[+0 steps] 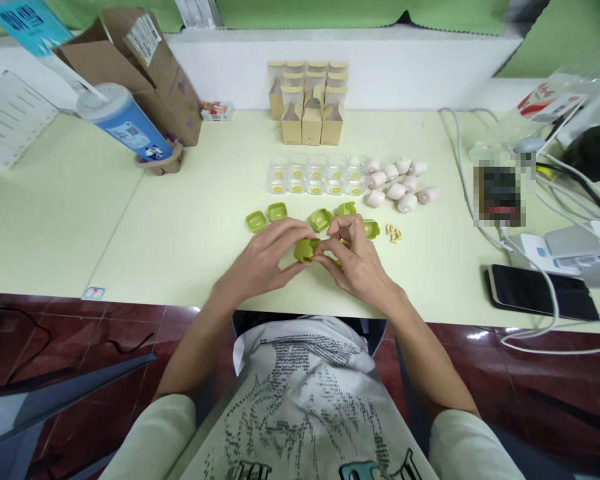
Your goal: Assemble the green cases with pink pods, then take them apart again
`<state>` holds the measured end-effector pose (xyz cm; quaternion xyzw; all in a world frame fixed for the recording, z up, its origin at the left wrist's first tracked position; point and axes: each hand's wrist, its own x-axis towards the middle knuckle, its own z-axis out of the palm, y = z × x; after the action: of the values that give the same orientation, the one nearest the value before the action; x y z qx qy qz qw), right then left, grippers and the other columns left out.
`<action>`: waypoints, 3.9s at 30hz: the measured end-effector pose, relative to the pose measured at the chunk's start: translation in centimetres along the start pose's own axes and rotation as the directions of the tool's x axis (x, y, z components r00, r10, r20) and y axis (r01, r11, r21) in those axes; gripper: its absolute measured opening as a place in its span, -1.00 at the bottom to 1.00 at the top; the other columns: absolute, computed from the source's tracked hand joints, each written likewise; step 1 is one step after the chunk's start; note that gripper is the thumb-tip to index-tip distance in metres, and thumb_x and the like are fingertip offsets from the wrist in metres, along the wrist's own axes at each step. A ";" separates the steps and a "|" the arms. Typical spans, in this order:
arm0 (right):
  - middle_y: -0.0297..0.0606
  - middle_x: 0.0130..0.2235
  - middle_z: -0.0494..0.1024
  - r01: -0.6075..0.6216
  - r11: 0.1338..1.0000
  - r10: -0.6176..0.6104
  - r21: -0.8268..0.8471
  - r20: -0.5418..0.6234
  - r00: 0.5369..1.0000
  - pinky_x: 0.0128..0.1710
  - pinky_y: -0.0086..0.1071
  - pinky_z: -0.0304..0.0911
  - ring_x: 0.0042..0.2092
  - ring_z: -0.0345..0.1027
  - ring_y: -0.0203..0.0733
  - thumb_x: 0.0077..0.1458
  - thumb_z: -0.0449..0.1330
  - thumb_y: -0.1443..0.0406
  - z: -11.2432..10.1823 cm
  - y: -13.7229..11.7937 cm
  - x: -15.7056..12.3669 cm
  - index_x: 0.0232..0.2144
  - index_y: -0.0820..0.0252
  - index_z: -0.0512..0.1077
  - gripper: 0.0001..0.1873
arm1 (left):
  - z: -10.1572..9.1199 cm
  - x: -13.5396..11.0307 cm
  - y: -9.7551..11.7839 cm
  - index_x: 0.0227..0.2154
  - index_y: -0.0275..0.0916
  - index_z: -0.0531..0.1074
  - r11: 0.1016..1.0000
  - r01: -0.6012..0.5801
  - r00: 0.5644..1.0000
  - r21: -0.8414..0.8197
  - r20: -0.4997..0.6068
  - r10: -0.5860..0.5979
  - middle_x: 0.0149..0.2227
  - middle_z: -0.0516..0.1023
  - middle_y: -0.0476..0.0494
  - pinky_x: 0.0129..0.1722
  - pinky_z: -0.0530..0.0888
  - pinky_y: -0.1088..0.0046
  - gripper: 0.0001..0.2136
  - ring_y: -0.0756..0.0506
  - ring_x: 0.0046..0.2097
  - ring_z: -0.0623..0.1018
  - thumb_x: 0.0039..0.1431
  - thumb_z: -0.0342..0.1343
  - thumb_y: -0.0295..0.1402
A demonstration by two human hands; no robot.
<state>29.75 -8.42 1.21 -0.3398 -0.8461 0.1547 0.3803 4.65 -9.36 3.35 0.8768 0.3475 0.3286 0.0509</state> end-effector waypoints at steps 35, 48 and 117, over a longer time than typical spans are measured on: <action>-0.20 -0.05 0.55 -0.384 0.846 0.460 0.370 -0.143 0.876 -0.42 -0.34 0.46 -0.29 0.42 -0.25 0.33 0.37 0.28 2.0 -1.5 0.4 -0.22 0.08 0.67 -0.95 | 3.6 0.5 1.1 0.37 -0.13 0.44 0.958 -0.153 0.934 0.243 -0.280 0.221 0.06 0.69 -0.27 0.10 0.71 0.14 -0.49 -0.20 0.10 0.69 0.44 0.22 -0.60; -0.14 0.01 0.51 -0.237 0.940 0.286 0.244 -0.189 0.939 -0.52 -0.36 0.47 -0.29 0.41 -0.26 0.40 0.25 0.33 1.9 -0.4 0.0 -0.34 0.12 0.51 -0.81 | 4.8 -0.2 0.5 0.44 -0.13 0.38 0.935 -0.166 0.940 0.314 -0.236 0.246 0.05 0.71 -0.26 0.09 0.77 0.11 -0.46 -0.22 0.10 0.75 0.49 0.26 -0.51; -0.09 -0.07 0.80 -0.398 0.897 0.378 -0.195 -0.133 0.916 -0.17 -0.08 0.54 -0.21 0.66 0.04 0.38 0.31 0.14 -10.8 5.0 -2.8 -0.22 0.04 0.63 -0.84 | 5.1 0.0 0.3 0.07 -0.22 0.59 0.988 0.149 0.957 -0.028 0.257 -0.137 0.14 0.73 -0.24 0.27 0.63 -0.05 -0.80 -0.30 0.26 0.59 0.44 0.30 -0.36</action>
<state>41.51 -6.73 4.23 -0.5480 -0.7547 0.1180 0.3409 7.93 -8.90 -0.57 0.8828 0.3926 0.2168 0.1394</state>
